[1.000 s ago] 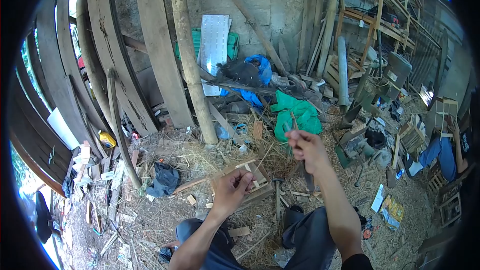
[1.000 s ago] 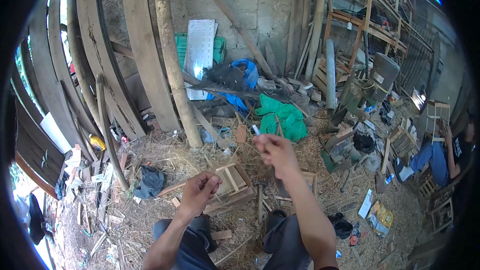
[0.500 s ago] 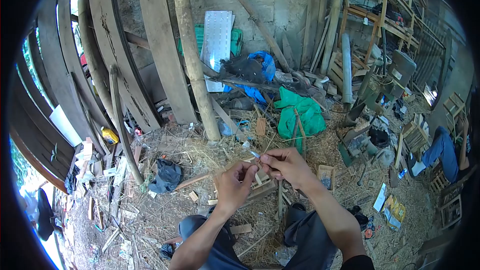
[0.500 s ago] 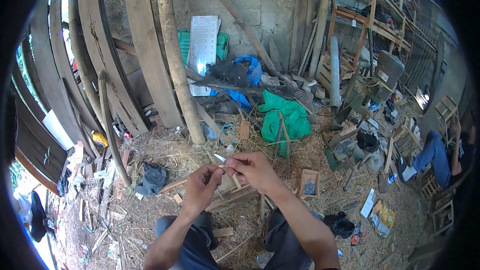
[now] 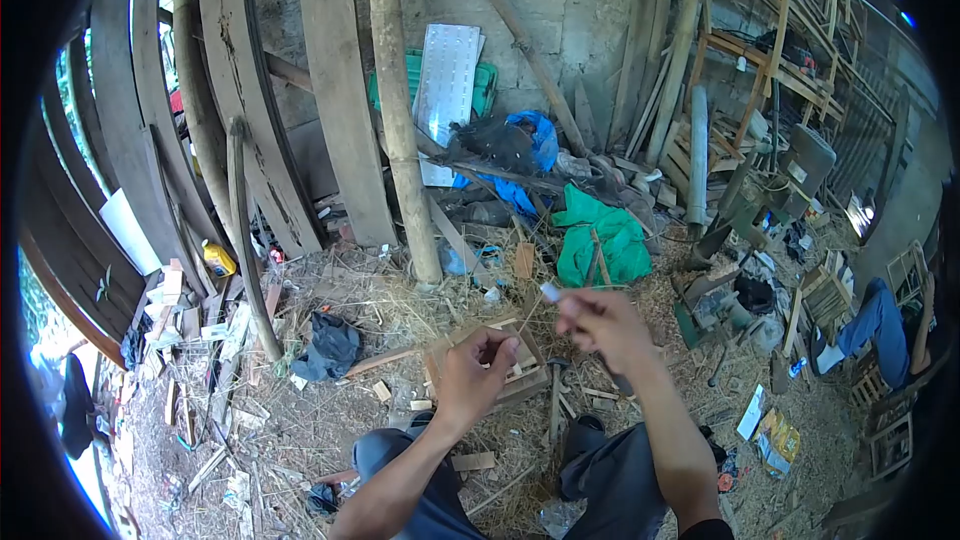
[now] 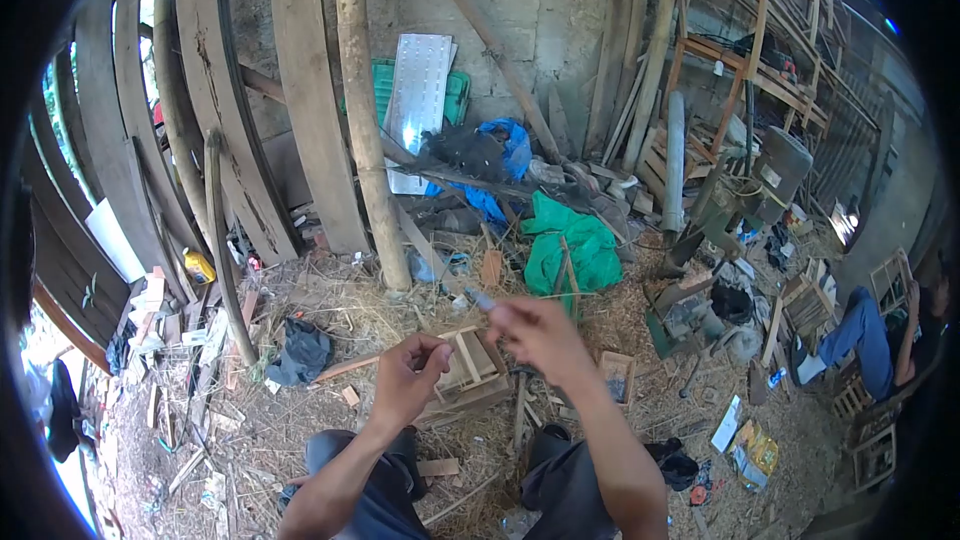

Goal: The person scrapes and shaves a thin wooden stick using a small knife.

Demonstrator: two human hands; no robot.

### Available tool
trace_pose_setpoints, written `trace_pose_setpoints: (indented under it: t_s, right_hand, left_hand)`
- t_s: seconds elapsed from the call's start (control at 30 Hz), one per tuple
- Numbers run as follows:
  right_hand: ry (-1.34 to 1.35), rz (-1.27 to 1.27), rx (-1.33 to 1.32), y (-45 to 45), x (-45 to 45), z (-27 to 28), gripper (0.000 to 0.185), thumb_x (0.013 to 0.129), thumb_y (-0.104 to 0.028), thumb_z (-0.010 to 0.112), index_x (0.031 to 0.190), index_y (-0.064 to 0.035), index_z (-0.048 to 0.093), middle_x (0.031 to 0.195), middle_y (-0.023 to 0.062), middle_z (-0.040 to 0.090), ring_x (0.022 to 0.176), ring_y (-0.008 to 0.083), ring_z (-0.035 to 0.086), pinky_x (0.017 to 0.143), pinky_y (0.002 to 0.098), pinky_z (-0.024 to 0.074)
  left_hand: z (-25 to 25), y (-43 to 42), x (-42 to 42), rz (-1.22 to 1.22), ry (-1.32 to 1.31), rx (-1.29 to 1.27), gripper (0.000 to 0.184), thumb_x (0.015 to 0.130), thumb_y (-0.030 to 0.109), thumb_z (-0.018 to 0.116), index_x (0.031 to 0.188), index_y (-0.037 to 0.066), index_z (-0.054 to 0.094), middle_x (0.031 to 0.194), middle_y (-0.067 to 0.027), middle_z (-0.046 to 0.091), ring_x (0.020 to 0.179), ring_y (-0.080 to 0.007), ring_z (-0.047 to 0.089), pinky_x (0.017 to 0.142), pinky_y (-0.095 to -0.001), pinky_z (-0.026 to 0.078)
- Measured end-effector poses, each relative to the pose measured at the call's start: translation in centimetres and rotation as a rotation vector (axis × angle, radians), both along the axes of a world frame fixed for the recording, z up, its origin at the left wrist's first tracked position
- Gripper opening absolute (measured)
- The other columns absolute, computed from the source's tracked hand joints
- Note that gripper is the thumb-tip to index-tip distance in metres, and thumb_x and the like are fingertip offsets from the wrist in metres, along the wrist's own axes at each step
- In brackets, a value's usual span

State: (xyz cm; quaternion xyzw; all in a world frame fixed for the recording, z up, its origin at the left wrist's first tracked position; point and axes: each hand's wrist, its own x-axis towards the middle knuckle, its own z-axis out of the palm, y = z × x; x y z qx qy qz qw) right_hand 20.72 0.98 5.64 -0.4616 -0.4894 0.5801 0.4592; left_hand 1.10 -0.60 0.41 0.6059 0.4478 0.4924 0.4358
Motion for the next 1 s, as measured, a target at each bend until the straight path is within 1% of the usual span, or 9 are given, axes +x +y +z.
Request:
trace_pose_setpoints:
  t_s: [0.1, 0.27, 0.33, 0.47, 0.53, 0.77, 0.83, 0.93, 1.0]
  right_hand:
    - [0.015, 0.189, 0.064, 0.2, -2.1, -2.3, 0.02, 0.093, -0.015, 0.057, 0.096, 0.0036, 0.063, 0.071, 0.0019, 0.059, 0.051, 0.004, 0.041, 0.043, 0.0197, 0.03]
    - [0.084, 0.135, -0.057, 0.7, -1.9, -2.0, 0.019, 0.093, -0.015, 0.058, 0.088, 0.0024, 0.065, 0.07, 0.0006, 0.058, 0.051, 0.0034, 0.04, 0.044, 0.0199, 0.0303]
    - [0.042, 0.125, -0.014, 0.9, -1.7, -2.2, 0.021, 0.092, -0.015, 0.06, 0.097, 0.0046, 0.064, 0.072, 0.0024, 0.06, 0.049, 0.0032, 0.041, 0.044, 0.0183, 0.0308]
    - [0.004, 0.109, 0.01, 1.1, -1.3, -2.3, 0.021, 0.092, -0.015, 0.06, 0.098, 0.0044, 0.064, 0.072, 0.0024, 0.06, 0.049, 0.003, 0.041, 0.044, 0.0179, 0.031]
    - [0.006, 0.085, 0.013, 1.0, -1.4, -2.1, 0.021, 0.092, -0.017, 0.059, 0.086, 0.0019, 0.065, 0.068, -0.0014, 0.057, 0.051, 0.0024, 0.04, 0.044, 0.0194, 0.03]
    - [-0.031, 0.083, 0.052, 0.7, -2.1, -1.8, 0.019, 0.092, -0.015, 0.058, 0.087, 0.0023, 0.064, 0.068, -0.001, 0.057, 0.052, 0.0027, 0.041, 0.045, 0.0198, 0.0311]
    - [-0.264, 0.186, 0.1, -0.1, -2.7, -1.2, 0.018, 0.092, -0.014, 0.058, 0.091, 0.0027, 0.064, 0.069, -0.0005, 0.057, 0.052, 0.0029, 0.042, 0.045, 0.0194, 0.0315]
    - [-0.029, 0.037, 0.011, 0.6, -2.6, -1.6, 0.018, 0.092, -0.015, 0.058, 0.091, 0.0023, 0.065, 0.069, 0.0002, 0.058, 0.053, 0.003, 0.044, 0.046, 0.0195, 0.0322]
    - [-0.027, 0.027, 0.016, 0.9, -2.1, -2.2, 0.018, 0.092, -0.015, 0.058, 0.09, 0.002, 0.065, 0.069, 0.0003, 0.058, 0.053, 0.0034, 0.045, 0.047, 0.0201, 0.033]
  left_hand:
    - [0.1, 0.1, 0.4, -0.008, -0.015, -0.014, 0.016, 0.091, 0.011, 0.059, 0.091, -0.004, 0.061, 0.07, -0.0011, 0.059, 0.064, -0.0046, 0.052, 0.059, -0.0211, 0.042]
    - [0.4, 0.1, 0.6, -0.008, -0.007, -0.017, 0.015, 0.091, 0.011, 0.059, 0.09, -0.003, 0.061, 0.069, -0.0006, 0.058, 0.063, -0.0042, 0.05, 0.057, -0.0207, 0.04]
    - [0.4, 0.1, 0.6, -0.013, -0.011, -0.025, 0.015, 0.091, 0.012, 0.059, 0.09, -0.003, 0.061, 0.069, -0.0004, 0.057, 0.062, -0.004, 0.05, 0.056, -0.0206, 0.04]
    - [0.6, 0.2, 0.6, -0.014, 0.004, -0.026, 0.015, 0.091, 0.012, 0.059, 0.09, -0.003, 0.061, 0.068, -0.0003, 0.057, 0.062, -0.004, 0.049, 0.056, -0.0207, 0.039]
    - [0.8, 0.0, 0.5, -0.019, 0.008, -0.025, 0.015, 0.091, 0.012, 0.059, 0.091, -0.003, 0.061, 0.068, -0.0003, 0.057, 0.062, -0.0042, 0.05, 0.056, -0.021, 0.04]
    - [0.6, -0.1, 0.3, 0.0, 0.01, -0.015, 0.016, 0.091, 0.013, 0.059, 0.091, -0.004, 0.06, 0.068, -0.0007, 0.057, 0.063, -0.005, 0.051, 0.057, -0.0225, 0.042]
    - [0.7, -0.1, 0.2, 0.009, -0.006, -0.006, 0.016, 0.091, 0.013, 0.059, 0.091, -0.003, 0.06, 0.068, -0.001, 0.057, 0.063, -0.005, 0.051, 0.057, -0.0223, 0.042]
    - [0.5, -0.1, -0.2, -0.001, -0.003, -0.027, 0.016, 0.091, 0.012, 0.059, 0.091, -0.003, 0.06, 0.068, -0.001, 0.057, 0.062, -0.0047, 0.051, 0.057, -0.0216, 0.041]
    - [-0.1, 0.3, 0.0, -0.005, 0.014, -0.036, 0.016, 0.091, 0.012, 0.058, 0.09, -0.003, 0.06, 0.067, -0.0007, 0.057, 0.061, -0.0046, 0.05, 0.056, -0.021, 0.041]
